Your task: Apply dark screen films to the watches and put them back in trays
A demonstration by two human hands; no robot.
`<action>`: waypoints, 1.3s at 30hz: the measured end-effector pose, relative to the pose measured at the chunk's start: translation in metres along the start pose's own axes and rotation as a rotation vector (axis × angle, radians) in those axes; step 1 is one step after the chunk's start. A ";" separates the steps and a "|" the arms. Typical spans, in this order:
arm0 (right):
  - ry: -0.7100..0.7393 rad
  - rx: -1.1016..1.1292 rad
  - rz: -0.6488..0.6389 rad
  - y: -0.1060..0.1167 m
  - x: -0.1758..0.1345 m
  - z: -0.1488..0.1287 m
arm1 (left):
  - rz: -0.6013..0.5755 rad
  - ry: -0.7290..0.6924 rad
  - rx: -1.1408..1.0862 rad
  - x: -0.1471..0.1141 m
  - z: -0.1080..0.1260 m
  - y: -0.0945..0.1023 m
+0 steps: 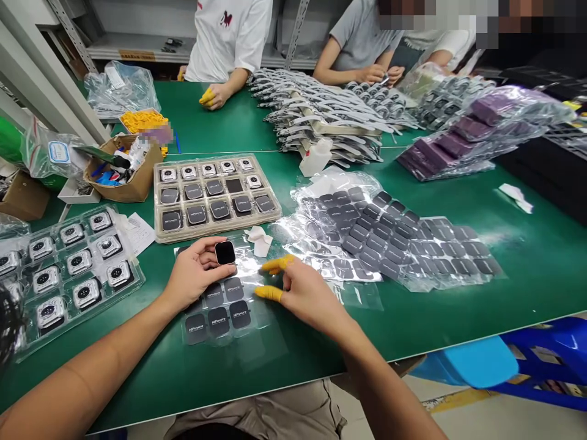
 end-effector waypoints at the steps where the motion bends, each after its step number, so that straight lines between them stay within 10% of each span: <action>1: 0.021 -0.095 0.024 0.004 0.012 0.003 | 0.005 -0.003 0.004 0.000 0.001 0.000; 7: -0.021 -0.342 0.062 0.003 0.067 0.012 | 0.013 0.009 -0.014 -0.001 0.001 0.001; 12: 0.291 -0.041 -0.013 -0.044 0.067 -0.020 | 0.015 -0.020 0.017 0.001 0.001 0.001; 20: 0.356 -0.132 0.101 -0.058 0.061 -0.017 | 0.051 -0.017 0.085 0.000 -0.004 0.000; 31: -0.176 -0.536 0.357 0.035 0.077 0.042 | 0.019 -0.023 0.100 -0.006 0.003 -0.003; 39: -0.389 -0.484 0.120 0.041 0.171 0.066 | -0.006 -0.157 0.277 -0.007 0.004 -0.007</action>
Point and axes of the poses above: each hand's wrist, its own x-axis towards the middle knuckle, its own y-axis out of the back of the hand, z = x × y, the point moved 7 cm from there along x, towards the middle knuckle, and after that the axes turned 12 degrees about y, right-handed, at the moved point
